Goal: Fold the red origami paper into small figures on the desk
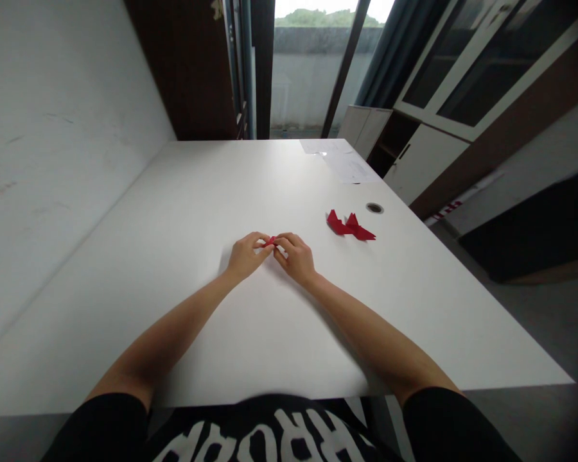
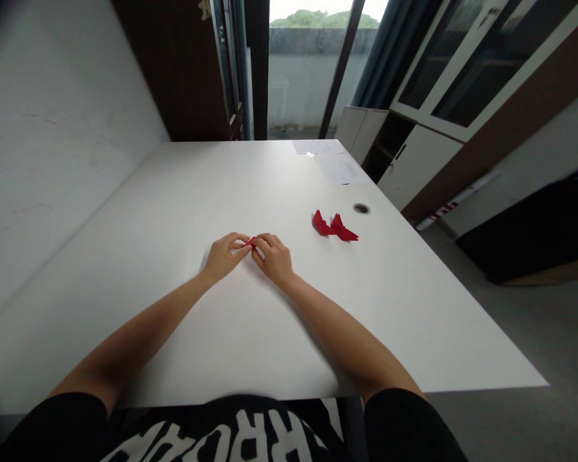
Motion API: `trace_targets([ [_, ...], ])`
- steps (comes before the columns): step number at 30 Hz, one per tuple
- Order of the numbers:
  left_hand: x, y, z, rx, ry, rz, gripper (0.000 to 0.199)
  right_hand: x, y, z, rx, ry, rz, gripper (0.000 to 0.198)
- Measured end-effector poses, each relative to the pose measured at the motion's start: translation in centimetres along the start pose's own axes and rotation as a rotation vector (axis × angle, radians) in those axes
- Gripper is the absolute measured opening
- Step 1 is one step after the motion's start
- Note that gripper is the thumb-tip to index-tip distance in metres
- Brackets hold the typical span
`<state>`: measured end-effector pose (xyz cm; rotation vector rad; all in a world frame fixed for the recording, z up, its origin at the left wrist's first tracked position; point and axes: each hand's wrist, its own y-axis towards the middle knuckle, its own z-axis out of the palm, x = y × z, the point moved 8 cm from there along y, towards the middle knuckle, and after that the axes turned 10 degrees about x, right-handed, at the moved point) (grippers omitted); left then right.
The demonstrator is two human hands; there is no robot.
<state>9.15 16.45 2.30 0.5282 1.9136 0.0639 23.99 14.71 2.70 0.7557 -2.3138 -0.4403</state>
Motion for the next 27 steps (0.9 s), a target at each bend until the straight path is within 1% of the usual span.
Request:
trace_targets([
  [5, -1.0, -0.1, 0.1, -0.028, 0.020, 0.066, 0.013, 0.3, -0.1, 0.1, -0.012, -0.054, -0.023, 0.019],
  [10, -1.4, -0.1, 0.3, 0.015, 0.092, 0.063, 0.016, 0.1, -0.2, 0.2, -0.007, -0.047, -0.001, 0.020],
  [14, -1.3, -0.1, 0.2, 0.018, 0.131, 0.055, 0.018, 0.1, -0.3, 0.3, 0.017, -0.050, 0.004, 0.020],
  [18, -1.6, -0.2, 0.2, -0.001, 0.299, 0.072, 0.017, 0.6, -0.3, 0.5, 0.050, -0.159, -0.037, 0.023],
  [22, -1.7, -0.2, 0.5, 0.042, 0.483, 0.061, 0.018, 0.9, -0.1, 0.4, 0.081, -0.217, -0.055, 0.023],
  [25, -1.4, -0.1, 0.7, 0.078, 0.557, 0.052, 0.019, 1.1, 0.0, 0.6, 0.120, -0.232, -0.082, 0.026],
  [27, -1.0, 0.0, 0.8, 0.094, 0.573, 0.038, 0.016, 1.1, 0.1, 0.8, 0.154, -0.204, -0.107, 0.027],
])
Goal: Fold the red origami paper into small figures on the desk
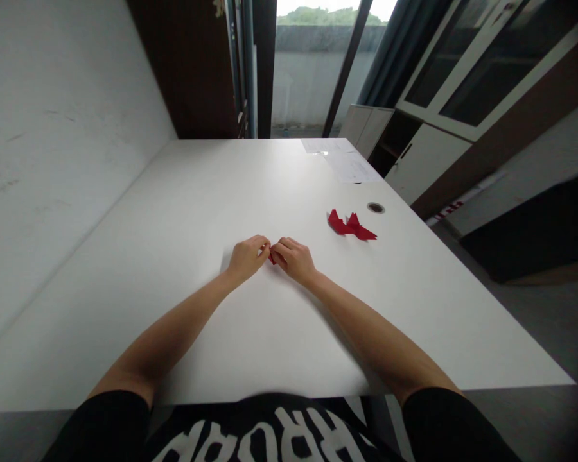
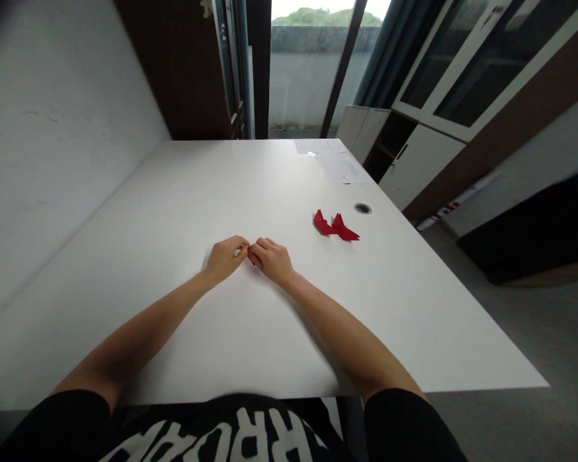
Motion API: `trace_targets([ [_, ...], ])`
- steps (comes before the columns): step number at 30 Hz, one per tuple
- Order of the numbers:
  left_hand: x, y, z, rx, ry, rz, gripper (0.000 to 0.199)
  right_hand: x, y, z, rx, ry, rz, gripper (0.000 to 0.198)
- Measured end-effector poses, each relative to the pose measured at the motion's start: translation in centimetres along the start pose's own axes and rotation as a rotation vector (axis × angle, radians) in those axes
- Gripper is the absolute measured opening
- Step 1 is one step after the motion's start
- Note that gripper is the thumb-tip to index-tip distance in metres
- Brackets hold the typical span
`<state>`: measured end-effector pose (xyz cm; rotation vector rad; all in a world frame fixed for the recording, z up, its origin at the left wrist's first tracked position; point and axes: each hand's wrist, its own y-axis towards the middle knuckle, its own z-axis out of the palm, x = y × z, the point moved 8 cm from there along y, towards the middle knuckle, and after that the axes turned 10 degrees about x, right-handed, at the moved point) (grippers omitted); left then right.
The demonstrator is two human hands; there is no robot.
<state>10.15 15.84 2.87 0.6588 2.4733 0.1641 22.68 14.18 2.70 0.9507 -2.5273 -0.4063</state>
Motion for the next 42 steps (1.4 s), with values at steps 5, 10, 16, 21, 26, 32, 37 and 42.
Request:
trace_targets([
  [5, 0.5, 0.2, 0.6, 0.041, 0.028, -0.009, 0.014, -1.0, 0.2, 0.1, -0.032, 0.227, 0.012, 0.024],
  [10, 0.4, 0.1, 0.6, 0.026, 0.074, 0.001, 0.015, -1.8, 0.2, 0.1, -0.049, 0.426, 0.070, 0.021],
  [16, 1.0, 0.1, 0.3, -0.036, 0.003, -0.049, 0.014, -2.6, -0.1, -0.4, -0.146, 0.516, 0.181, 0.022],
  [21, 1.0, 0.2, -0.1, -0.058, -0.143, -0.021, 0.014, -2.5, -0.1, -0.3, -0.156, 0.575, 0.190, 0.022],
  [26, 0.3, 0.1, -0.4, -0.084, -0.331, 0.097, 0.014, -2.4, -0.1, -0.4, -0.170, 0.577, 0.186, 0.023],
  [32, 1.7, 0.2, 0.2, -0.108, -0.513, -0.068, 0.008, -2.7, -0.2, -0.2, -0.196, 0.633, 0.216, 0.023],
  [37, 2.3, -0.1, 0.4, -0.134, -0.611, -0.156, 0.009, -3.8, -0.7, 0.6, -0.267, 0.739, 0.324, 0.028],
  [42, 1.2, -0.1, 0.2, -0.059, -0.536, -0.073, 0.012, -3.8, -0.6, 1.1, -0.249, 0.786, 0.321, 0.028],
])
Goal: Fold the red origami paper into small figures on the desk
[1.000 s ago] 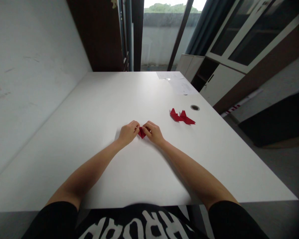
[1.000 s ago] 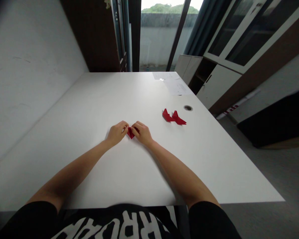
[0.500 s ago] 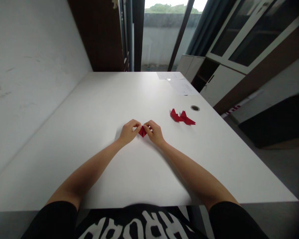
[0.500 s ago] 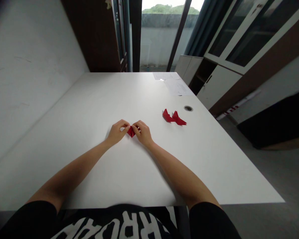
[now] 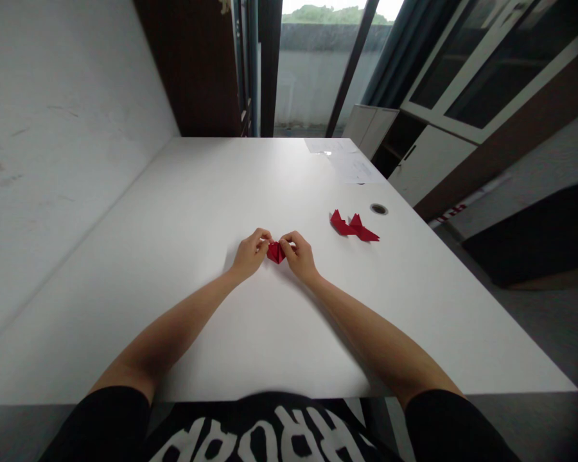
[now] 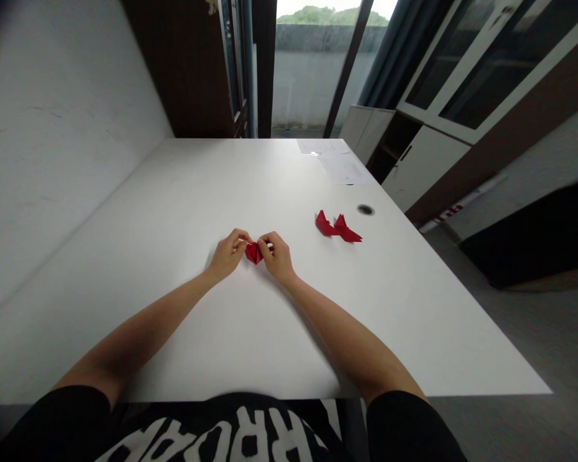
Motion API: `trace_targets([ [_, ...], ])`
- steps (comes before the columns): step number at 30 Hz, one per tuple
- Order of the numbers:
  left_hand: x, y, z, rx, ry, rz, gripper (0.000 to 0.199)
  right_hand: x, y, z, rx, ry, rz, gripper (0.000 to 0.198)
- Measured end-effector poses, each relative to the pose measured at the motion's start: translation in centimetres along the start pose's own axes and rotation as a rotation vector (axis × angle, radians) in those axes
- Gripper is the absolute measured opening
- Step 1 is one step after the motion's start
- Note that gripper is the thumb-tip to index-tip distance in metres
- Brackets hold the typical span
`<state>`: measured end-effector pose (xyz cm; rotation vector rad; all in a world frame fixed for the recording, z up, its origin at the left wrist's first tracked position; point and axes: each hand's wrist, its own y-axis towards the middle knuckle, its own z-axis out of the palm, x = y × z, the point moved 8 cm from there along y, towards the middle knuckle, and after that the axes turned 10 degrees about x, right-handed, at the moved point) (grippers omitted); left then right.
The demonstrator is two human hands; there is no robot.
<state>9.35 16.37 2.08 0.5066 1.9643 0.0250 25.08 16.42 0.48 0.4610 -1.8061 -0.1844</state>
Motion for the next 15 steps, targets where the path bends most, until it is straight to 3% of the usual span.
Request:
trace_targets([
  [5, -0.8, 0.0, 0.4, 0.027, 0.027, 0.075, 0.014, 0.0, 0.1, -0.4, -0.017, 0.002, 0.018, 0.029],
  [11, 0.8, 0.4, 0.3, -0.012, -0.054, -0.007, 0.008, 0.6, 0.1, 0.0, 0.024, 0.013, -0.022, 0.025],
  [15, 2.7, 0.7, 0.3, -0.021, -0.153, -0.100, 0.009, 0.3, 0.1, -0.3, -0.023, 0.072, -0.004, 0.023],
])
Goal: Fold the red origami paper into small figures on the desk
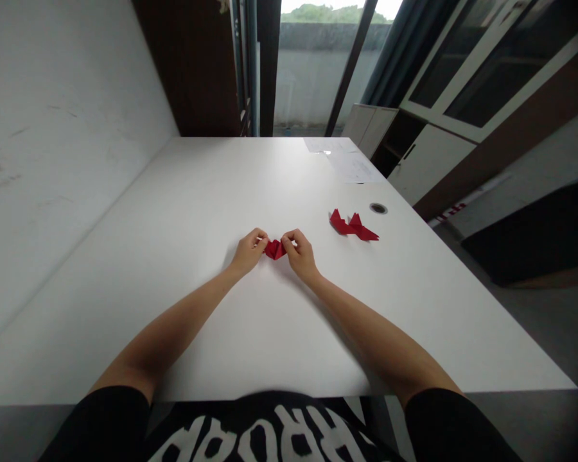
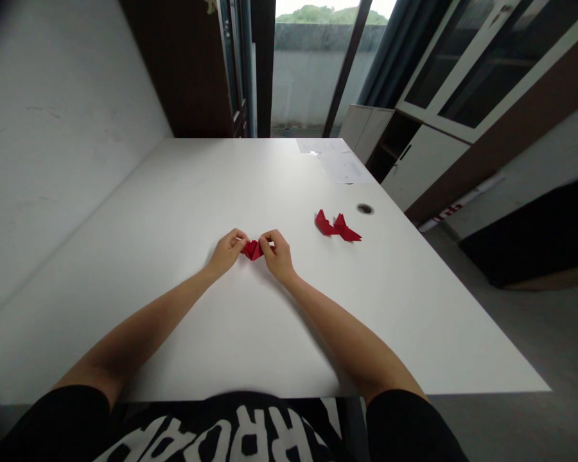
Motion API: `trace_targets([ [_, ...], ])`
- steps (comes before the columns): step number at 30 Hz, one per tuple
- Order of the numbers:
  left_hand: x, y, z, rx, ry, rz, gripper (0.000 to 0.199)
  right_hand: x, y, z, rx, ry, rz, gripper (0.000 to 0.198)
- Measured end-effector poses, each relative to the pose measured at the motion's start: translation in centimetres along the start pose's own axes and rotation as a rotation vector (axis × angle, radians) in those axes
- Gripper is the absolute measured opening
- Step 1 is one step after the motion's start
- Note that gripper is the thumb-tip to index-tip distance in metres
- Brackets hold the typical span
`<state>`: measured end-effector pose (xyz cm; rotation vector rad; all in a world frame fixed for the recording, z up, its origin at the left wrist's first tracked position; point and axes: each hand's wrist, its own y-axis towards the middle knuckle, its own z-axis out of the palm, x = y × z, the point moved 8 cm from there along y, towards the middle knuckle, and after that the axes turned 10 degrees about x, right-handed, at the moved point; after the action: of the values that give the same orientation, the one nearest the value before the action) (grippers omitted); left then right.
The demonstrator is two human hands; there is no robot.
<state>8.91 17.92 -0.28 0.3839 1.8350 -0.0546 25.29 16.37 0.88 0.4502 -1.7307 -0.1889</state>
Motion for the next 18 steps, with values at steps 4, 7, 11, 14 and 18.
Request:
trace_targets([
  [4, 0.9, -0.1, 0.7, 0.032, -0.065, -0.069, 0.011, -0.1, 0.0, 0.2, 0.006, -0.004, 0.012, 0.024],
  [7, 0.5, -0.5, 1.1, 0.037, -0.001, -0.068, 0.012, 0.1, -0.1, 0.6, 0.045, -0.053, 0.010, 0.024],
  [11, 0.3, -0.6, 1.1, 0.049, 0.049, -0.064, 0.012, 0.6, -0.1, 1.0, 0.169, -0.114, -0.038, 0.018],
  [14, 1.1, -0.3, 0.6, 0.018, -0.072, -0.107, 0.012, 1.2, -0.1, 1.2, 0.282, -0.110, -0.126, 0.024],
  [18, 2.2, 0.0, 0.6, -0.019, -0.235, -0.181, 0.011, 1.3, -0.2, 1.4, 0.313, -0.207, -0.191, 0.040],
])
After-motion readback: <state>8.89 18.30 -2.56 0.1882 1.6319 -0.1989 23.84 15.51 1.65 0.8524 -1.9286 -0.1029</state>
